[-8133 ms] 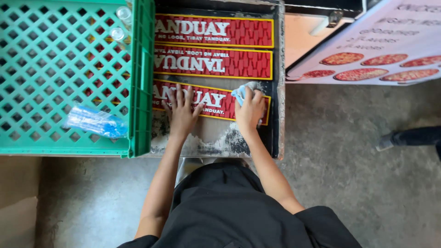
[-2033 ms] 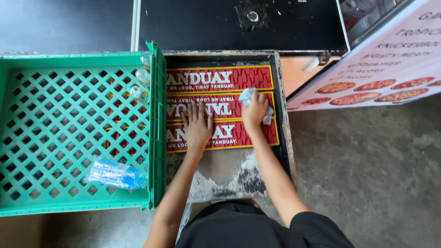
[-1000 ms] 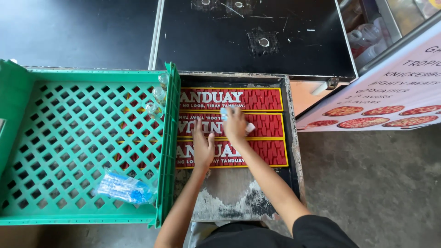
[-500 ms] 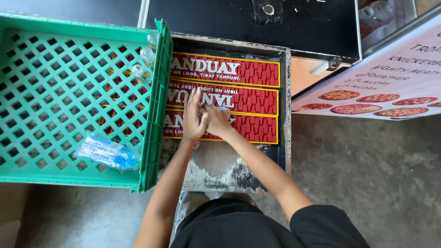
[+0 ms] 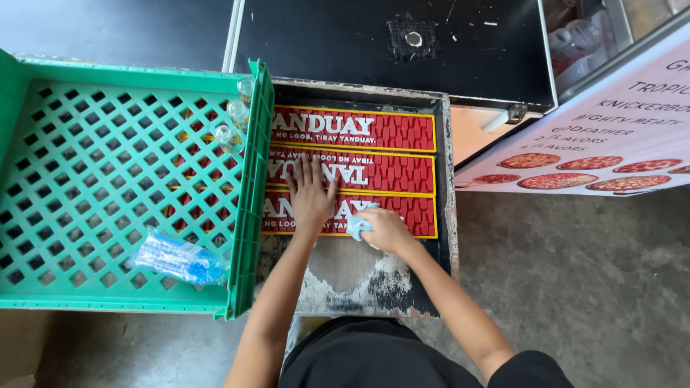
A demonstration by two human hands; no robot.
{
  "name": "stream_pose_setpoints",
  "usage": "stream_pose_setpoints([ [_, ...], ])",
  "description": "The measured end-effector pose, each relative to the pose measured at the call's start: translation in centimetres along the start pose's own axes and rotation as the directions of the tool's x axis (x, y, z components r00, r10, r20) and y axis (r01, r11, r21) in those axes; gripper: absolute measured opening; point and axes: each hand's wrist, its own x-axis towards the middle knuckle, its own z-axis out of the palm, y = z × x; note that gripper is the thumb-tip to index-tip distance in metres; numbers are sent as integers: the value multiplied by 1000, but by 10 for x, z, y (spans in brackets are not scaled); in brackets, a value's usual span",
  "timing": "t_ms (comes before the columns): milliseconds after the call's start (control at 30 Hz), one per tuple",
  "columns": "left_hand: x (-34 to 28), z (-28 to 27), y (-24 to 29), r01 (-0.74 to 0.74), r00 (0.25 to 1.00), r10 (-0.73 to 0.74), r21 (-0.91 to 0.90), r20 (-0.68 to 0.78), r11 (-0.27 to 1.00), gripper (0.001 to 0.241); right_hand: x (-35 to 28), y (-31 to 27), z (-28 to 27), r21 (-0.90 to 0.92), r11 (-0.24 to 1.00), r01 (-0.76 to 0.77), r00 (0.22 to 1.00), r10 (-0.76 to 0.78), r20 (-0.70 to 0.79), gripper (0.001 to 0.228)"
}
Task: Cleaning a fire extinguisher and a bar counter using a cloth.
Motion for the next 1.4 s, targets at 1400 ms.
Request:
stream_pose_setpoints([
  [1400,-5,-7,-5,-11,992,-22,-267,-122,964,65,82,-12,-22,-152,954,-258,917,193,-350,44],
])
